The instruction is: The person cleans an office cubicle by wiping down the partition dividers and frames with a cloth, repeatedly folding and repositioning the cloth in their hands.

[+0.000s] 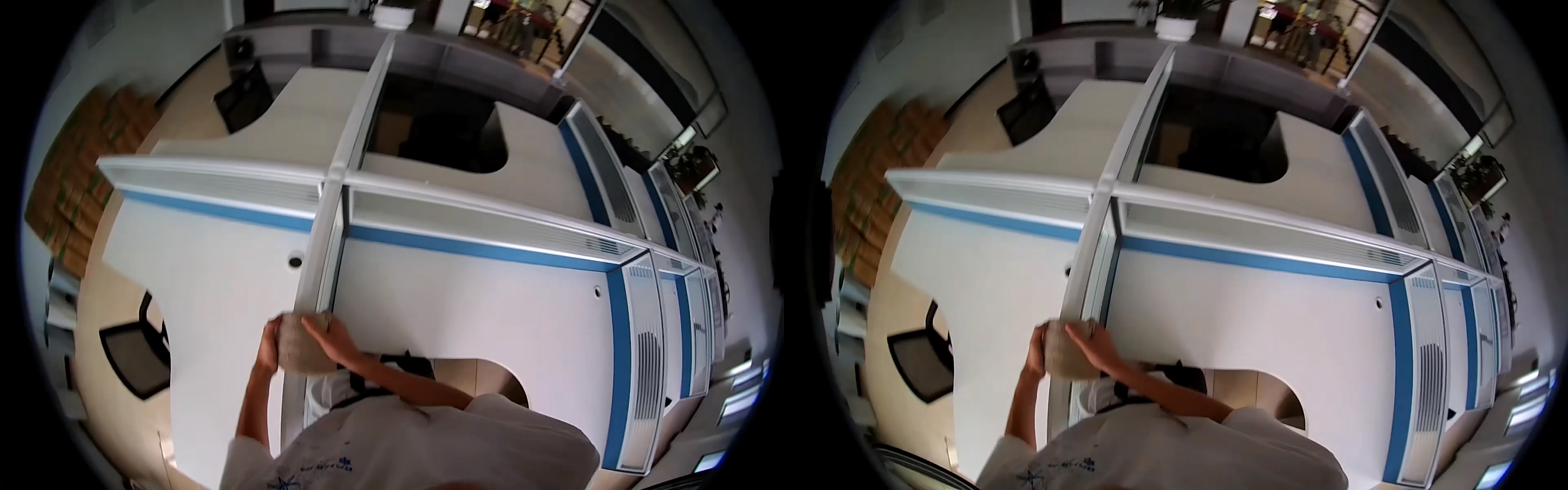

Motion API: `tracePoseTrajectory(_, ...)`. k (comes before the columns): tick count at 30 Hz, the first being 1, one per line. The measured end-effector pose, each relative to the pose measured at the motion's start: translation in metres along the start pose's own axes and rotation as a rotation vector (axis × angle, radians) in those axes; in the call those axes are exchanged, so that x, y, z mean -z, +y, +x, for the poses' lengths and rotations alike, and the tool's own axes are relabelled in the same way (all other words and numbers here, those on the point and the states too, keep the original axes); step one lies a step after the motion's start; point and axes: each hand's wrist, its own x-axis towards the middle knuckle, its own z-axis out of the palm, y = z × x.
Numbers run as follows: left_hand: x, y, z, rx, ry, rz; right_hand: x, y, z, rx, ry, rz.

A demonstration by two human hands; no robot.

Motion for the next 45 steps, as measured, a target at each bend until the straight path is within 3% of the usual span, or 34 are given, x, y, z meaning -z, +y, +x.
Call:
tracePoseTrajectory(2, -0.003, -0.001, -0.001, -0.067, 0.019, 0.013, 0.0, -0.001, 0.0, 0.024, -0.004, -0.045)
tracePoseTrajectory(8, -0.005, 0.001, -0.001, -0.01, 0.042, -0.016, -0.003, 0.007, 0.0, 0.046, -0.006, -0.049)
tracePoseTrajectory(13, -0.008, -0.004, -0.004, -0.057, 0.088, -0.093, -0.001, 0.018, 0.005, -0.032, -0.063, 0.007)
tracePoseTrajectory(16, -0.006, -0.002, -0.011, -0.196, 0.1, 0.11, -0.005, 0.032, 0.004, -0.089, -0.051, 0.061)
tracePoseTrajectory(19, -0.017, 0.015, -0.013, -0.194, 0.195, 0.359, -0.007, 0.031, -0.001, -0.058, -0.019, 0.062)
tracePoseTrajectory(24, -0.019, 0.039, 0.034, -0.333, 0.171, 0.485, 0.011, 0.005, 0.037, 0.025, 0.139, -0.052)
tracePoseTrajectory(27, -0.034, 0.055, 0.09, -0.346, 0.132, 0.44, 0.035, -0.024, 0.074, 0.059, 0.211, 0.021)
tracePoseTrajectory(32, -0.056, 0.075, 0.124, -0.387, 0.092, 0.344, 0.047, -0.013, 0.119, 0.033, 0.277, -0.008)
tracePoseTrajectory(42, -0.04, 0.042, 0.062, -0.469, 0.19, 0.447, 0.019, 0.009, 0.045, -0.018, 0.166, 0.192)
tracePoseTrajectory(45, -0.036, 0.05, 0.072, -0.448, 0.163, 0.495, 0.019, 0.006, 0.055, 0.02, 0.207, 0.088)
